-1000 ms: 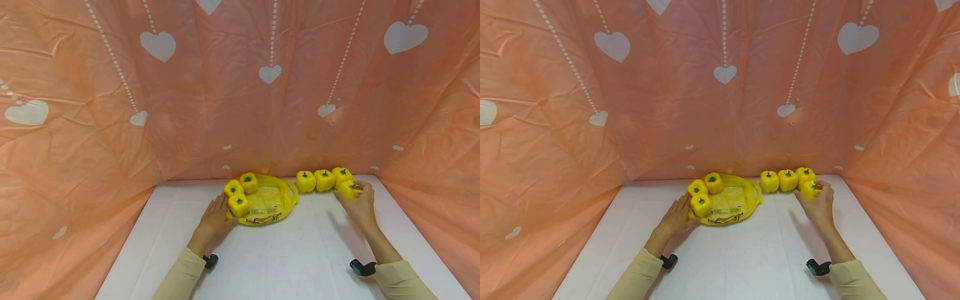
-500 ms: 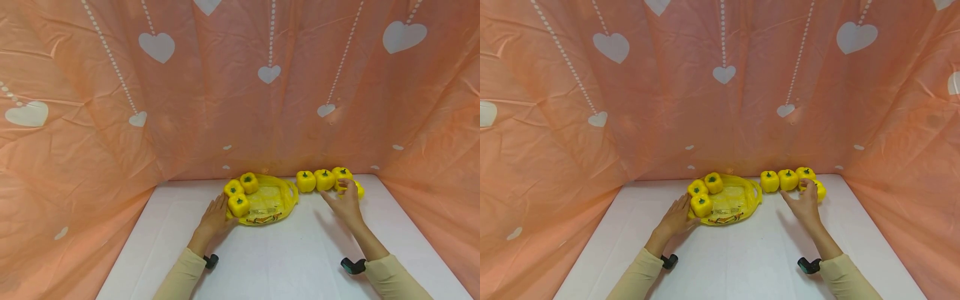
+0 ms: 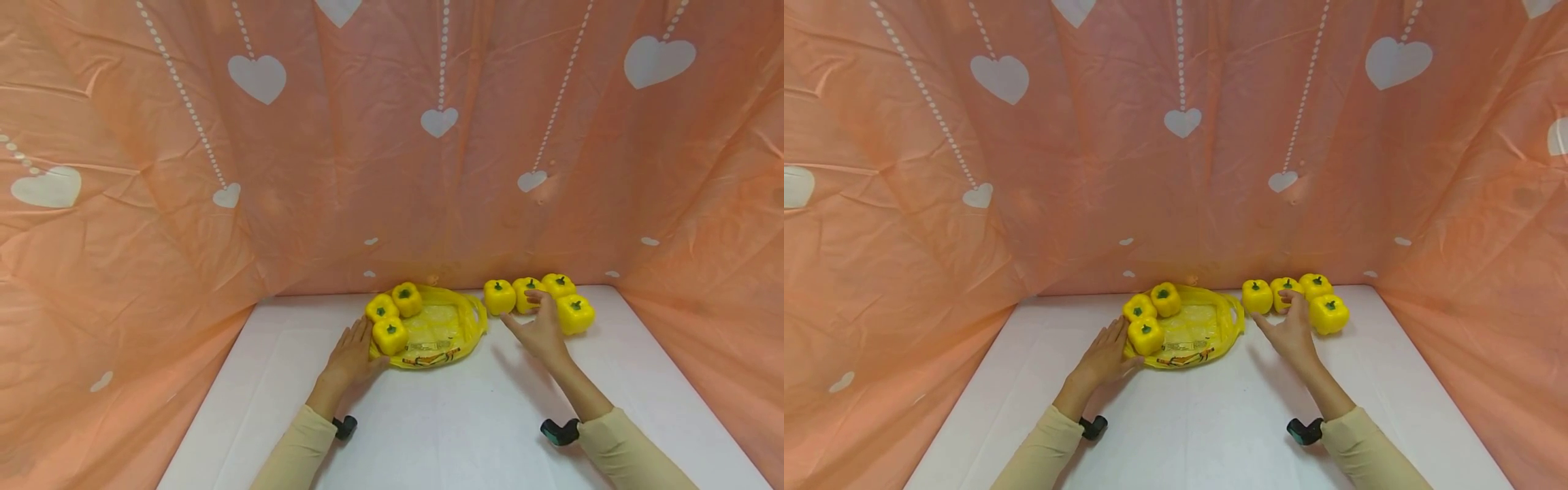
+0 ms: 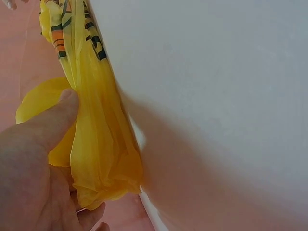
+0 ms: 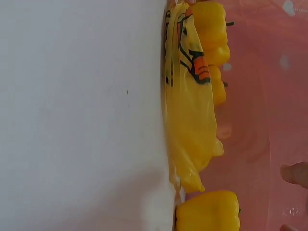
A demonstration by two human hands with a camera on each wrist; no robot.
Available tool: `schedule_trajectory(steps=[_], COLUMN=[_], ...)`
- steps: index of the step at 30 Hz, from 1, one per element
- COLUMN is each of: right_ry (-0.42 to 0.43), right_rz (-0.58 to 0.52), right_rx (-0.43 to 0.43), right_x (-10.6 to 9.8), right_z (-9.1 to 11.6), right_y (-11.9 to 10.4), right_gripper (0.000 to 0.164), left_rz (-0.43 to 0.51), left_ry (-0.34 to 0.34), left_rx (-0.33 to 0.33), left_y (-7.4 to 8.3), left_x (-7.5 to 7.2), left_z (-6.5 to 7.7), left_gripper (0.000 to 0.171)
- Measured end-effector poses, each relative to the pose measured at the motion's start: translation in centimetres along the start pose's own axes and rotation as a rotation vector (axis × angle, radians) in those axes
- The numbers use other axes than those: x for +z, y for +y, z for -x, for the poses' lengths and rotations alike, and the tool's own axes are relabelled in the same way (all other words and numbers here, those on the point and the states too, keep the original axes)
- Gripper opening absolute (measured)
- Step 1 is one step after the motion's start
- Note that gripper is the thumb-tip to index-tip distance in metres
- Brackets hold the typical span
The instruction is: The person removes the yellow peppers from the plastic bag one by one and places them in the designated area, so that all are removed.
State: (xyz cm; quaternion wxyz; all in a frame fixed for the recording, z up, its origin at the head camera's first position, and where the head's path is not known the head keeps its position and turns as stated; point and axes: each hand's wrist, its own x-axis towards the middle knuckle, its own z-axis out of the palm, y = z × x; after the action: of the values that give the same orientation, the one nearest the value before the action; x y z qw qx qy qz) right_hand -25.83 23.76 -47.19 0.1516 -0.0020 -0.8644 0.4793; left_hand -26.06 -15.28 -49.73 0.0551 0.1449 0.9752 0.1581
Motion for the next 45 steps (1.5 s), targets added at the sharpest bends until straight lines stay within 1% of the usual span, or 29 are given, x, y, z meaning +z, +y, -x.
schedule_trajectory(steps=[10,16,22,28,33,38,41,45], right_ry=[-0.075,-0.098,-0.118,-0.152,-0.198,-0.243,-0.272,-0.305], right_rz=[-0.02,-0.019,-0.07,-0.102,-0.093,-0.11,-0.135,-0.135], right_rx=[-0.027,-0.052,-0.056,-0.09,-0.142,-0.188,-0.2,-0.206], right_x=[1.8,2.8,3.8,5.0,6.0,7.0,7.5,8.2], right_z=[-0.4,-0.6,-0.8,-1.3,-1.5,-1.6,-1.7,-2.0], right_y=[-0.4,-0.8,-1.3,-1.4,-1.4,-1.6,-1.9,-2.1], right_gripper=[0.075,0.072,0.07,0.068,0.066,0.065,0.067,0.068], left_rz=[-0.002,-0.02,-0.025,-0.033,-0.019,-0.02,-0.024,-0.027], left_ry=[-0.001,0.004,0.0,-0.006,0.002,0.006,0.007,0.001], left_rx=[0.004,0.017,0.014,0.008,0.016,0.022,0.021,0.018], left_y=[-0.1,-0.2,-0.2,-0.3,-0.3,-0.4,-0.4,-0.4], left_x=[0.1,0.3,0.2,0.2,0.2,0.3,0.3,0.2], left_z=[-0.1,-0.3,-0.4,-0.5,-0.5,-0.5,-0.5,-0.5], left_gripper=[0.096,0.094,0.095,0.096,0.096,0.096,0.096,0.096])
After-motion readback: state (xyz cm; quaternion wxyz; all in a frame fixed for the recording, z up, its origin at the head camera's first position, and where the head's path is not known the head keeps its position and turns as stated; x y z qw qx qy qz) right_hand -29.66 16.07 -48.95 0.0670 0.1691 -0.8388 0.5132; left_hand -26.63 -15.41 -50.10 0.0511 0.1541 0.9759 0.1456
